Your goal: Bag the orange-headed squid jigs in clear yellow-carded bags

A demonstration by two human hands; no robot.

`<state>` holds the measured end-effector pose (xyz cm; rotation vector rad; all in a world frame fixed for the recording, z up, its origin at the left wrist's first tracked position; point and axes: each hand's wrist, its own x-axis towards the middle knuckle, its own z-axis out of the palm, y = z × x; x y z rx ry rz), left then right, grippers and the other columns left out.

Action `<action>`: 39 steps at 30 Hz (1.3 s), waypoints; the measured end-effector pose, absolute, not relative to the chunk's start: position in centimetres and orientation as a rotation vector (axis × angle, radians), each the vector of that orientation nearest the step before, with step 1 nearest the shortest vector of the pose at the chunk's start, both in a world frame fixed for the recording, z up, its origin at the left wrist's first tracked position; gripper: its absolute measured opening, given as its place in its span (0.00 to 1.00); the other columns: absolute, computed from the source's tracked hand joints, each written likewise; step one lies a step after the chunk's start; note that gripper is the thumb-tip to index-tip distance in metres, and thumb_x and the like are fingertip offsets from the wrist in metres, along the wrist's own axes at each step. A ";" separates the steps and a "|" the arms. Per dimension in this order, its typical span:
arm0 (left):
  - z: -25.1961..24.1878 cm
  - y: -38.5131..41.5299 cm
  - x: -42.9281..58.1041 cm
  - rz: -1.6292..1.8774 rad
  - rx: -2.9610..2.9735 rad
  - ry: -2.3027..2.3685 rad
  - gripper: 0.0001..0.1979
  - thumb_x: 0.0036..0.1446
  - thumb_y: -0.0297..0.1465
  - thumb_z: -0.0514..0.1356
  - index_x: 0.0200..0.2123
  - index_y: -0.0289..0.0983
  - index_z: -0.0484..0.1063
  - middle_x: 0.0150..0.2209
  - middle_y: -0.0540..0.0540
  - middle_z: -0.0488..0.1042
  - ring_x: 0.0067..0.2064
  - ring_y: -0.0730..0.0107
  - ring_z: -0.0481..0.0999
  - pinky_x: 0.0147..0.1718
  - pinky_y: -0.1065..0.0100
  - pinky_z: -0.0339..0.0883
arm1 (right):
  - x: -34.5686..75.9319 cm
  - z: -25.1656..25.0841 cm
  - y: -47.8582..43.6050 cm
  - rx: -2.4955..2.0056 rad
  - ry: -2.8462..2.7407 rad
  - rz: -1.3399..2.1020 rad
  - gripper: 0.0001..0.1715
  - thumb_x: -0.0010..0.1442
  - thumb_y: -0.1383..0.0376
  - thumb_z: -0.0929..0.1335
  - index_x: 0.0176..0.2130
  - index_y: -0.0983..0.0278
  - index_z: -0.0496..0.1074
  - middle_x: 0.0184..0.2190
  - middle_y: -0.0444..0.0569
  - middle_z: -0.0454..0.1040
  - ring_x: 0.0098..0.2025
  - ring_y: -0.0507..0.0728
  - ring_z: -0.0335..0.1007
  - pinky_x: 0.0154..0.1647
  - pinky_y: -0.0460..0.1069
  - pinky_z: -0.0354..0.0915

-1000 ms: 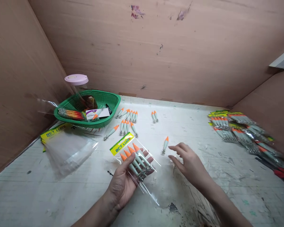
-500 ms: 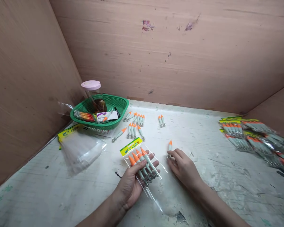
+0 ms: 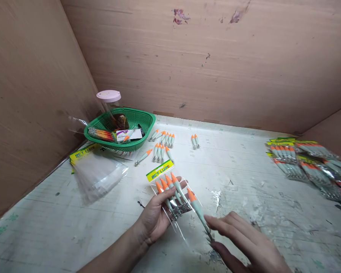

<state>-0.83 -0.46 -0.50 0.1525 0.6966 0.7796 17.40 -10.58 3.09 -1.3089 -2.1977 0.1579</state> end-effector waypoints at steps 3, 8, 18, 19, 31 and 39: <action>-0.5 -0.5 -0.7 0.766 0.171 0.669 0.25 0.57 0.24 0.57 0.59 0.32 0.60 0.49 0.36 0.75 0.45 0.56 0.78 0.49 0.55 0.70 | 16.8 2.3 -10.3 -1.355 -2.138 -0.014 0.15 0.61 0.74 0.63 0.47 0.66 0.69 0.38 0.54 0.75 0.36 0.56 0.70 0.35 0.49 0.69; -0.5 -0.7 -0.7 0.769 0.187 0.643 0.28 0.58 0.25 0.58 0.61 0.35 0.57 0.49 0.37 0.75 0.45 0.54 0.78 0.50 0.53 0.68 | 16.4 1.6 -10.5 -1.325 -2.056 -0.086 0.14 0.59 0.76 0.63 0.43 0.66 0.71 0.39 0.56 0.73 0.37 0.56 0.69 0.34 0.50 0.68; -0.5 -0.7 -0.8 0.752 0.190 0.642 0.29 0.57 0.25 0.58 0.62 0.35 0.56 0.50 0.37 0.74 0.47 0.54 0.77 0.51 0.53 0.67 | 16.3 1.4 -10.7 -1.285 -2.017 -0.107 0.15 0.60 0.75 0.61 0.42 0.65 0.73 0.35 0.54 0.72 0.34 0.54 0.68 0.29 0.48 0.67; -0.4 -0.7 -0.8 0.750 0.186 0.642 0.29 0.57 0.24 0.58 0.62 0.35 0.56 0.50 0.37 0.74 0.47 0.54 0.77 0.51 0.53 0.67 | 16.2 1.4 -10.7 -1.281 -2.005 -0.074 0.14 0.60 0.76 0.62 0.42 0.65 0.72 0.34 0.53 0.71 0.33 0.54 0.68 0.29 0.47 0.68; -0.3 -0.9 -0.8 0.678 0.244 0.606 0.21 0.58 0.26 0.57 0.56 0.31 0.65 0.50 0.35 0.74 0.46 0.51 0.77 0.48 0.51 0.70 | 16.6 1.3 -11.1 -1.216 -2.103 0.035 0.15 0.63 0.74 0.60 0.44 0.66 0.72 0.35 0.54 0.72 0.36 0.56 0.69 0.31 0.49 0.68; -0.3 -0.9 -0.9 0.660 0.289 0.590 0.17 0.59 0.27 0.57 0.52 0.30 0.69 0.48 0.35 0.75 0.45 0.51 0.77 0.45 0.52 0.71 | 16.9 0.5 -10.7 -1.139 -2.168 -0.112 0.16 0.62 0.75 0.60 0.46 0.68 0.72 0.36 0.56 0.73 0.38 0.57 0.68 0.34 0.52 0.66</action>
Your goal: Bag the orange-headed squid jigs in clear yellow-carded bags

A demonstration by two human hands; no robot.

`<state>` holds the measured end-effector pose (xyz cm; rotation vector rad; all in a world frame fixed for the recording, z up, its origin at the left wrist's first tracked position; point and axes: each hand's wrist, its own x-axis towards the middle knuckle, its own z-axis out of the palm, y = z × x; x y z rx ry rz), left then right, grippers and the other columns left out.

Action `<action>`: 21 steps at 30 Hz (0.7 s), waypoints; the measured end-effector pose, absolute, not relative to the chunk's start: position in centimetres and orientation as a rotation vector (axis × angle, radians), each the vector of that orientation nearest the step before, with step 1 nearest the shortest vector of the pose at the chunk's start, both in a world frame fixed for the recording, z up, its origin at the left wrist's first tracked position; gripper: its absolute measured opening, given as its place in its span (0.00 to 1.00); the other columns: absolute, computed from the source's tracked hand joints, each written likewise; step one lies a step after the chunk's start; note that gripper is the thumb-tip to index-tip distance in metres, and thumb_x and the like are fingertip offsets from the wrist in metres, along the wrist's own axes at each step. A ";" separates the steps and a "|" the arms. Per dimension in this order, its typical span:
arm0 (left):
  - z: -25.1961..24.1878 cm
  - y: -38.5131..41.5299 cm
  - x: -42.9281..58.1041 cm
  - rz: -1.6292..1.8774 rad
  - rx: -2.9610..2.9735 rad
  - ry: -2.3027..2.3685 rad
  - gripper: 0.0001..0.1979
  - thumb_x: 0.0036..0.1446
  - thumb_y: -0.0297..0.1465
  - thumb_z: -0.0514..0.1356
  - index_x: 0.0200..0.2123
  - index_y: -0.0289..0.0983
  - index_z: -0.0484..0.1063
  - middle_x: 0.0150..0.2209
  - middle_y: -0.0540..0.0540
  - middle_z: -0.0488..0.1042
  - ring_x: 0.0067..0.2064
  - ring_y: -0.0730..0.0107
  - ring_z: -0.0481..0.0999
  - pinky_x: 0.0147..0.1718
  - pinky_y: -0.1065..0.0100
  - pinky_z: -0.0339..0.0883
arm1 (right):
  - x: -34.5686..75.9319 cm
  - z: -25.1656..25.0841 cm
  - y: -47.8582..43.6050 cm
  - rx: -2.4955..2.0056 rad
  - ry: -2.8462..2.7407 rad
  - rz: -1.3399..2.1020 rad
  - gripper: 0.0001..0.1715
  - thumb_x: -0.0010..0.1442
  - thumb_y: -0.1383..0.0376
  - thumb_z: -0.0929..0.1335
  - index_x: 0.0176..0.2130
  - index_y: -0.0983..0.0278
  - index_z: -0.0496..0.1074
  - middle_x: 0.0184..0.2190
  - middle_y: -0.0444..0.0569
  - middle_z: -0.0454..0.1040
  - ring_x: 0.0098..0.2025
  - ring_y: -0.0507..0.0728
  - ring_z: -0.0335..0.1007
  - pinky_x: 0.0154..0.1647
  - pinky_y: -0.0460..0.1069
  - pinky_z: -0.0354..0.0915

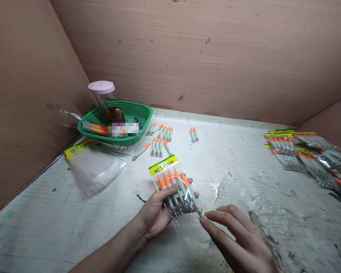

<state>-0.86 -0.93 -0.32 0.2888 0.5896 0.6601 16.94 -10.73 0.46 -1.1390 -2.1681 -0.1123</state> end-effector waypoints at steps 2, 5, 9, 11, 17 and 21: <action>-0.2 -0.9 -0.8 0.649 0.299 0.589 0.17 0.58 0.27 0.57 0.50 0.29 0.70 0.46 0.34 0.76 0.44 0.50 0.78 0.43 0.52 0.72 | 16.9 0.5 -10.6 -1.205 -2.101 -0.118 0.17 0.60 0.77 0.61 0.44 0.66 0.72 0.35 0.54 0.71 0.36 0.56 0.67 0.33 0.51 0.66; -0.2 -1.0 -0.8 0.638 0.299 0.596 0.16 0.58 0.26 0.57 0.50 0.28 0.71 0.43 0.33 0.77 0.44 0.48 0.78 0.41 0.53 0.73 | 16.6 1.0 -10.4 -1.251 -2.063 -0.090 0.17 0.57 0.80 0.63 0.42 0.66 0.73 0.33 0.52 0.69 0.35 0.55 0.66 0.32 0.50 0.65; -0.3 -1.0 -0.7 0.642 0.294 0.598 0.18 0.58 0.27 0.57 0.51 0.29 0.70 0.45 0.33 0.76 0.44 0.48 0.77 0.39 0.54 0.73 | 16.1 1.4 -10.2 -1.258 -2.027 -0.048 0.15 0.56 0.79 0.64 0.41 0.65 0.71 0.32 0.51 0.69 0.32 0.53 0.66 0.30 0.48 0.65; -0.3 -1.0 -0.7 0.641 0.293 0.599 0.19 0.58 0.27 0.58 0.52 0.30 0.69 0.47 0.33 0.76 0.44 0.49 0.78 0.39 0.54 0.73 | 16.0 1.4 -10.2 -1.272 -2.001 -0.053 0.16 0.56 0.78 0.65 0.42 0.65 0.71 0.31 0.50 0.69 0.31 0.53 0.66 0.29 0.48 0.65; -0.6 -1.0 -0.7 0.648 0.317 0.608 0.18 0.58 0.28 0.58 0.52 0.30 0.70 0.47 0.34 0.76 0.46 0.51 0.77 0.45 0.52 0.71 | 15.3 0.8 -9.8 -1.312 -1.940 -0.244 0.12 0.53 0.76 0.69 0.39 0.66 0.70 0.29 0.50 0.70 0.31 0.55 0.67 0.30 0.50 0.66; -0.7 -1.0 -0.7 0.704 0.288 0.648 0.19 0.58 0.28 0.58 0.53 0.30 0.68 0.48 0.35 0.75 0.46 0.52 0.77 0.48 0.53 0.69 | 14.8 0.3 -9.9 -1.354 -1.909 -0.338 0.10 0.54 0.74 0.68 0.38 0.66 0.70 0.29 0.51 0.70 0.31 0.56 0.67 0.31 0.52 0.65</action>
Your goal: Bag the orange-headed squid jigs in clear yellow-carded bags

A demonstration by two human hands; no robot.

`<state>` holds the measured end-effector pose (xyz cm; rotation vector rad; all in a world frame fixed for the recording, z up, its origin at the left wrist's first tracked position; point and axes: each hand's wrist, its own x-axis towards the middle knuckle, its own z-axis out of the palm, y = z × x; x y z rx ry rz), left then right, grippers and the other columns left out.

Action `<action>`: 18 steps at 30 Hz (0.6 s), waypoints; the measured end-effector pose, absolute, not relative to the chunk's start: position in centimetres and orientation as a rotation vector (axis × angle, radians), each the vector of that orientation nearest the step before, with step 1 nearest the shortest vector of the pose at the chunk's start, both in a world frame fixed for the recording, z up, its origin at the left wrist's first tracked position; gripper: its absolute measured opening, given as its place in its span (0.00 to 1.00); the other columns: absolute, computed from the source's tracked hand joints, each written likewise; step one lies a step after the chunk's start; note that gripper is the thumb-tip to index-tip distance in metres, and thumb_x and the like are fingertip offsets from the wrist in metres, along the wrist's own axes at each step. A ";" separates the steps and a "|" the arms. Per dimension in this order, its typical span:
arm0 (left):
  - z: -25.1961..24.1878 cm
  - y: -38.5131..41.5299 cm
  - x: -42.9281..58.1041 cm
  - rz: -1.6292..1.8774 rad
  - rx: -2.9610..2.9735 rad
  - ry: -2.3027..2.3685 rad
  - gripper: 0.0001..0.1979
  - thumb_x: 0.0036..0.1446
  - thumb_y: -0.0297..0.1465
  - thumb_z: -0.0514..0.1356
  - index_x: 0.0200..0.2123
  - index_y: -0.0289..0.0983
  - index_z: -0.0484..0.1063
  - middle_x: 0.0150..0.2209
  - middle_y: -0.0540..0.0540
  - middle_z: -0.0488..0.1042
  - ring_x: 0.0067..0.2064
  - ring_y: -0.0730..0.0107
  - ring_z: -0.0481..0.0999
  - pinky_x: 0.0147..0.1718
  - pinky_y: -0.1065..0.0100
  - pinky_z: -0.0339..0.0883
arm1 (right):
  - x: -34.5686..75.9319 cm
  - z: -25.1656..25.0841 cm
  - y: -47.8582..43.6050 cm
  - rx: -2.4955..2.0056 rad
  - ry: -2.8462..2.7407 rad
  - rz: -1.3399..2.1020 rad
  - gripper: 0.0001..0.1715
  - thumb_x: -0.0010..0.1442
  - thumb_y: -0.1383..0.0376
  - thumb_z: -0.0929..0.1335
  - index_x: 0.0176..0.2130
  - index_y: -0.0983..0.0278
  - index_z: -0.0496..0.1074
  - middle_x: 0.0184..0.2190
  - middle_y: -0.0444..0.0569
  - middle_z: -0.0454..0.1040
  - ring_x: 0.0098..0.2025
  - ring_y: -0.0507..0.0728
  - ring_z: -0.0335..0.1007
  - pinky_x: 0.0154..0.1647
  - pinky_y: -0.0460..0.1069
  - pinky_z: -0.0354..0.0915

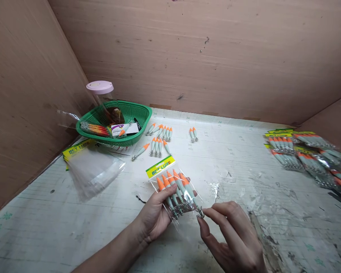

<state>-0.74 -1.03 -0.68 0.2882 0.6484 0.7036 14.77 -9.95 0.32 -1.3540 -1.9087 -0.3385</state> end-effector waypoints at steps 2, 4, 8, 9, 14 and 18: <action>-0.7 -1.0 -0.8 0.731 0.262 0.654 0.21 0.58 0.28 0.58 0.55 0.32 0.66 0.49 0.36 0.75 0.47 0.53 0.77 0.49 0.54 0.69 | 14.6 0.1 -10.2 -1.381 -1.878 -0.300 0.10 0.53 0.74 0.68 0.38 0.65 0.70 0.29 0.50 0.69 0.30 0.56 0.67 0.30 0.51 0.64; -0.7 -1.0 -0.8 0.736 0.242 0.644 0.23 0.57 0.27 0.59 0.56 0.34 0.65 0.48 0.37 0.75 0.47 0.53 0.77 0.50 0.55 0.68 | 14.6 -0.1 -10.4 -1.395 -1.848 -0.245 0.10 0.54 0.74 0.68 0.38 0.65 0.70 0.29 0.49 0.68 0.30 0.55 0.67 0.29 0.50 0.64; -0.5 -1.0 -0.8 0.705 0.237 0.610 0.22 0.58 0.28 0.58 0.56 0.33 0.65 0.47 0.37 0.76 0.48 0.52 0.76 0.51 0.53 0.67 | 14.7 -0.3 -10.6 -1.401 -1.807 -0.150 0.11 0.55 0.74 0.68 0.40 0.65 0.71 0.28 0.48 0.67 0.29 0.53 0.66 0.28 0.48 0.64; -0.4 -1.0 -0.8 0.697 0.246 0.601 0.22 0.58 0.28 0.58 0.56 0.32 0.66 0.46 0.36 0.76 0.48 0.51 0.76 0.51 0.52 0.66 | 14.7 -0.4 -10.7 -1.403 -1.802 -0.137 0.12 0.55 0.74 0.68 0.41 0.66 0.71 0.28 0.48 0.67 0.29 0.53 0.65 0.28 0.48 0.64; -0.5 -1.1 -0.8 0.665 0.311 0.567 0.19 0.59 0.28 0.57 0.53 0.30 0.69 0.43 0.35 0.77 0.46 0.50 0.77 0.46 0.51 0.70 | 14.9 -0.2 -10.8 -1.423 -1.774 -0.139 0.17 0.56 0.75 0.69 0.46 0.65 0.73 0.26 0.46 0.66 0.28 0.52 0.64 0.26 0.47 0.63; -0.4 -1.2 -0.8 0.666 0.316 0.572 0.16 0.58 0.27 0.57 0.50 0.30 0.70 0.42 0.35 0.77 0.45 0.50 0.77 0.41 0.53 0.73 | 14.9 0.1 -10.7 -1.438 -1.720 -0.148 0.14 0.55 0.75 0.69 0.42 0.64 0.74 0.26 0.45 0.66 0.27 0.51 0.64 0.25 0.46 0.63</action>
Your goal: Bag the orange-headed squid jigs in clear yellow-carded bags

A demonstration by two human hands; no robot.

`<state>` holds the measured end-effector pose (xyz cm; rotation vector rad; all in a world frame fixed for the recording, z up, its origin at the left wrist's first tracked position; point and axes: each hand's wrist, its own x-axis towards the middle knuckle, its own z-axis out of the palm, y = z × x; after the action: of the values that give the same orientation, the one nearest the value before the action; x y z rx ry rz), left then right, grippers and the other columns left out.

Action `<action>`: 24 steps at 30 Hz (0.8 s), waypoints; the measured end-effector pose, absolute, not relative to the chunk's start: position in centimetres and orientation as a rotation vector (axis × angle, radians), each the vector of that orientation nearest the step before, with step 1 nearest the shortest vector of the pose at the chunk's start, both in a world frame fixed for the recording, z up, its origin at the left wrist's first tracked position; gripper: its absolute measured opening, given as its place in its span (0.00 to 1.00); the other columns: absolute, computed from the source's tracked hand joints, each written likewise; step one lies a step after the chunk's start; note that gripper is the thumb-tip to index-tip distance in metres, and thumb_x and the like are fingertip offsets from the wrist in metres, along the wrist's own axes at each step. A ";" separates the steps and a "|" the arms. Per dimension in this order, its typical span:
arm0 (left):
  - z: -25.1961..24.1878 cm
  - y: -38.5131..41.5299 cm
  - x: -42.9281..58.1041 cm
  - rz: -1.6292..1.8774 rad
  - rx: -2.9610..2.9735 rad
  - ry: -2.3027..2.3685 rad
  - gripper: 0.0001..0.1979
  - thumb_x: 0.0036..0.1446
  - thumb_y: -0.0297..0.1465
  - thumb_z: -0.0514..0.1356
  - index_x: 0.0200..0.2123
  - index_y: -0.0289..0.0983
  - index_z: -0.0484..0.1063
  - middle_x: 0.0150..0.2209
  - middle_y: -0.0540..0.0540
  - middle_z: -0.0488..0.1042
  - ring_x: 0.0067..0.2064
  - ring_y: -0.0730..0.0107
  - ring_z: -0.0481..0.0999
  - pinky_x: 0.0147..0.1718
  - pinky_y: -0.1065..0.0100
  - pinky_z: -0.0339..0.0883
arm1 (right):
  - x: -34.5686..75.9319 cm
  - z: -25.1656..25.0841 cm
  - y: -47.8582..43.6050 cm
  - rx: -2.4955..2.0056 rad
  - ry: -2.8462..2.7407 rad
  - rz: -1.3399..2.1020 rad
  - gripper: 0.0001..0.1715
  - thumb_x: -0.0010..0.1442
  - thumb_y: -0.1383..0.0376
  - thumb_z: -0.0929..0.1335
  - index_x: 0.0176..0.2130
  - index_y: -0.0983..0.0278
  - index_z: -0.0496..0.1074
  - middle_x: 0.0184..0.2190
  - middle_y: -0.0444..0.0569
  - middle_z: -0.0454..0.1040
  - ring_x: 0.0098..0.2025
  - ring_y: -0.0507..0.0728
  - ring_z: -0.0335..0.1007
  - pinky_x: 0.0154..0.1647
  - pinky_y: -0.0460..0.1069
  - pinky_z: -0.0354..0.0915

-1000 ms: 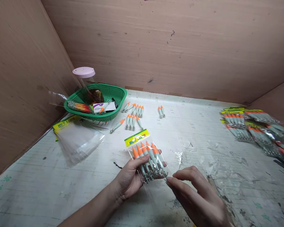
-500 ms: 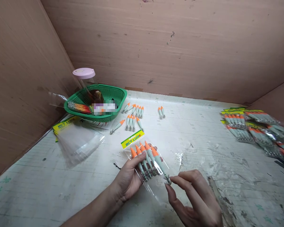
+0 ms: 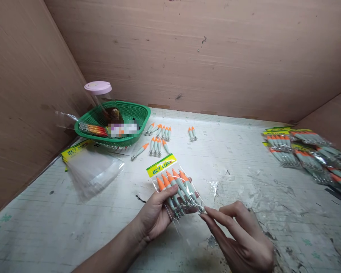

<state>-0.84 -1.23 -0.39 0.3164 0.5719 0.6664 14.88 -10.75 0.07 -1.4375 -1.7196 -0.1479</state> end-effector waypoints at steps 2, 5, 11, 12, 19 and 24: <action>-0.2 -1.3 -0.8 0.662 0.320 0.580 0.15 0.58 0.26 0.57 0.49 0.30 0.71 0.41 0.36 0.78 0.44 0.52 0.78 0.41 0.54 0.74 | 14.8 0.3 -10.6 -1.448 -1.663 -0.152 0.10 0.55 0.75 0.69 0.38 0.64 0.73 0.27 0.45 0.66 0.27 0.51 0.65 0.25 0.46 0.64; 0.0 -1.5 -0.7 0.650 0.349 0.590 0.14 0.57 0.27 0.59 0.47 0.29 0.72 0.39 0.35 0.78 0.43 0.52 0.78 0.38 0.56 0.74 | 14.6 0.7 -10.2 -1.457 -1.650 -0.107 0.08 0.55 0.72 0.68 0.39 0.65 0.70 0.29 0.47 0.68 0.30 0.53 0.68 0.28 0.47 0.67; -0.5 -1.9 -0.2 0.752 0.368 0.775 0.16 0.45 0.28 0.68 0.39 0.31 0.73 0.34 0.41 0.79 0.36 0.57 0.80 0.34 0.63 0.75 | 13.7 -0.2 -10.0 -1.385 -1.767 -0.061 0.13 0.56 0.76 0.65 0.42 0.65 0.68 0.32 0.49 0.72 0.33 0.53 0.71 0.33 0.46 0.70; -0.5 -1.9 -0.1 0.752 0.373 0.793 0.16 0.44 0.28 0.69 0.38 0.31 0.73 0.33 0.42 0.79 0.35 0.57 0.80 0.34 0.63 0.75 | 13.6 -0.4 -10.0 -1.372 -1.776 -0.084 0.14 0.56 0.76 0.65 0.43 0.66 0.68 0.32 0.50 0.72 0.33 0.53 0.71 0.33 0.46 0.70; -1.0 -1.9 -0.2 0.751 0.371 0.782 0.15 0.43 0.28 0.69 0.36 0.32 0.74 0.30 0.43 0.79 0.33 0.63 0.79 0.34 0.64 0.73 | 13.2 -0.9 -10.0 -1.339 -1.772 -0.122 0.16 0.56 0.78 0.66 0.45 0.65 0.67 0.31 0.49 0.73 0.33 0.53 0.71 0.33 0.46 0.70; -1.2 -2.1 0.0 0.801 0.386 0.796 0.15 0.38 0.28 0.71 0.33 0.33 0.75 0.30 0.47 0.78 0.32 0.71 0.76 0.37 0.70 0.71 | 13.0 -1.1 -10.2 -1.416 -1.661 -0.062 0.13 0.57 0.76 0.65 0.42 0.65 0.67 0.31 0.48 0.71 0.32 0.52 0.70 0.33 0.45 0.69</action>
<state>-0.05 -2.14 -1.18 0.3864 0.7963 0.8008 13.03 -10.15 -1.12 -1.4159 -1.6611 -0.0622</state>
